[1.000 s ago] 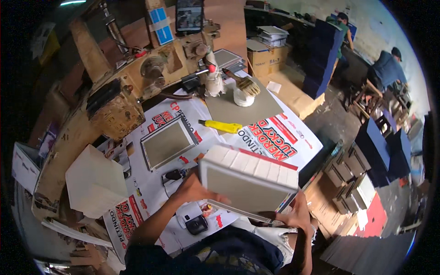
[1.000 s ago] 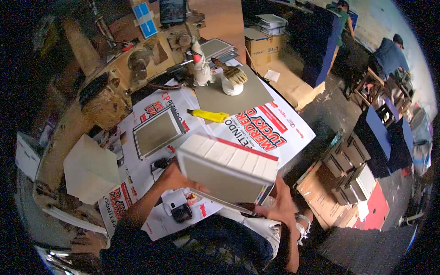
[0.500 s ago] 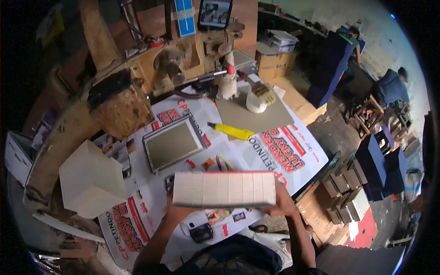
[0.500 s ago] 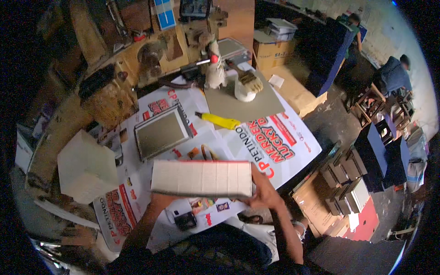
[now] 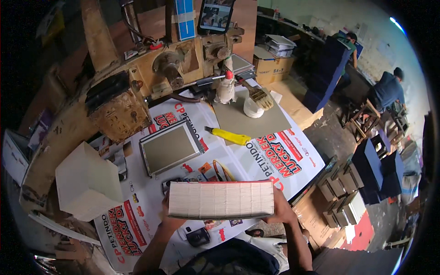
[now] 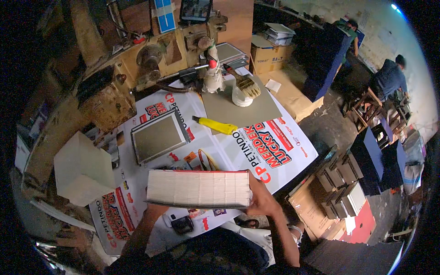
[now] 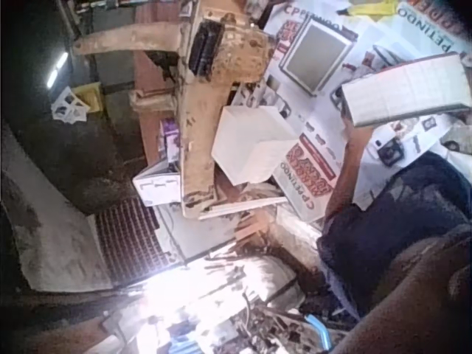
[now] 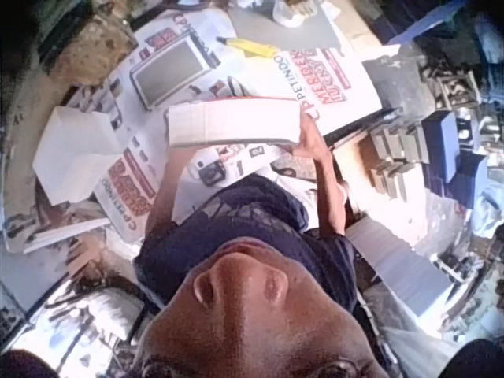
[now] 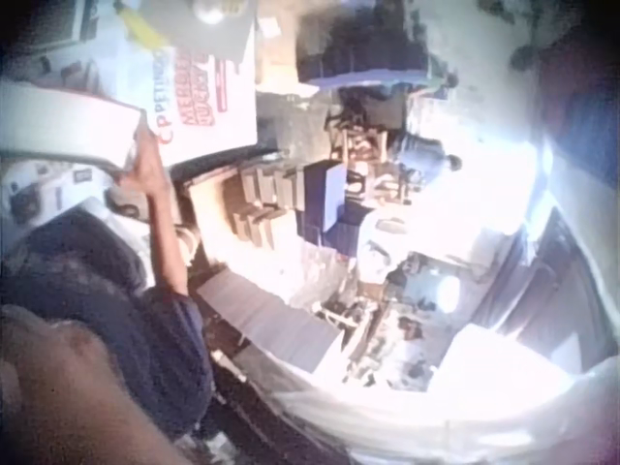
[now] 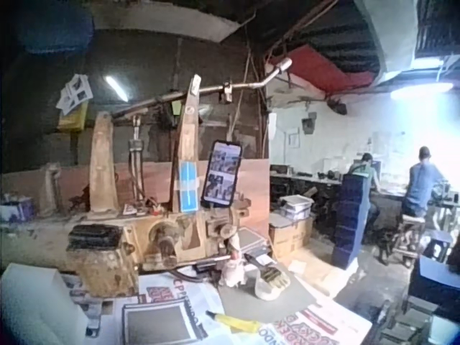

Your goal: The person applies glue with a brush to the edges of several paper blocks and stacks them on a wooden board.

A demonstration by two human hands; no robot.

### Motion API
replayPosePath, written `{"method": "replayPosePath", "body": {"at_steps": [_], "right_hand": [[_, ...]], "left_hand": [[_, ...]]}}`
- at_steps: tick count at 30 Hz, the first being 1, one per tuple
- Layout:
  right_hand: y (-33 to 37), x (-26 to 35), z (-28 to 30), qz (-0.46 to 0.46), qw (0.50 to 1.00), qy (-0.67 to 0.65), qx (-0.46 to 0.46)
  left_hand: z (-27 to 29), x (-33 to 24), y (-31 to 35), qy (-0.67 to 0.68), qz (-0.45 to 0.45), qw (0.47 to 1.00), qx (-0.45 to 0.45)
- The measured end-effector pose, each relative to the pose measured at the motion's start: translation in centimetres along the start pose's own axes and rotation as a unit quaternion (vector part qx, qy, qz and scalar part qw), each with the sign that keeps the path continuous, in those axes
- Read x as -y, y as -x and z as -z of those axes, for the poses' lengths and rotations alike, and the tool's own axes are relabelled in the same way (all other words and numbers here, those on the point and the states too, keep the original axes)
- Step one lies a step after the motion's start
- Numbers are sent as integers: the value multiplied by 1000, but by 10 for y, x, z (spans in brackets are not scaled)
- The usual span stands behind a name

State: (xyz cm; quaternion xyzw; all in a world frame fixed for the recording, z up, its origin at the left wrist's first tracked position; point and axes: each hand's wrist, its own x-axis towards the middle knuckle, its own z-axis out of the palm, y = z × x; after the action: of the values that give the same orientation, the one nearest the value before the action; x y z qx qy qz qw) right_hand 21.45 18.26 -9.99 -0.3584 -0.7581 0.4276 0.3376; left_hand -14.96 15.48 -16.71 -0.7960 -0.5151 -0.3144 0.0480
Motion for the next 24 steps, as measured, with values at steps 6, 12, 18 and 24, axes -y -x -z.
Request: {"method": "replayPosePath", "body": {"at_steps": [6,12,18,24], "right_hand": [[8,10,6,7,1000,15,16],[70,-68,-7,-77,992,-12,-95],[30,-30,-21,-69,992,-49,-96],[61,-47,-13,25,992,101,-74]], "left_hand": [[2,-2,13,255,217,942,9],[6,-13,-4,298,143,944,5],[4,-7,1,93,12,996,0],[17,-18,-7,120,19,992,45]]}}
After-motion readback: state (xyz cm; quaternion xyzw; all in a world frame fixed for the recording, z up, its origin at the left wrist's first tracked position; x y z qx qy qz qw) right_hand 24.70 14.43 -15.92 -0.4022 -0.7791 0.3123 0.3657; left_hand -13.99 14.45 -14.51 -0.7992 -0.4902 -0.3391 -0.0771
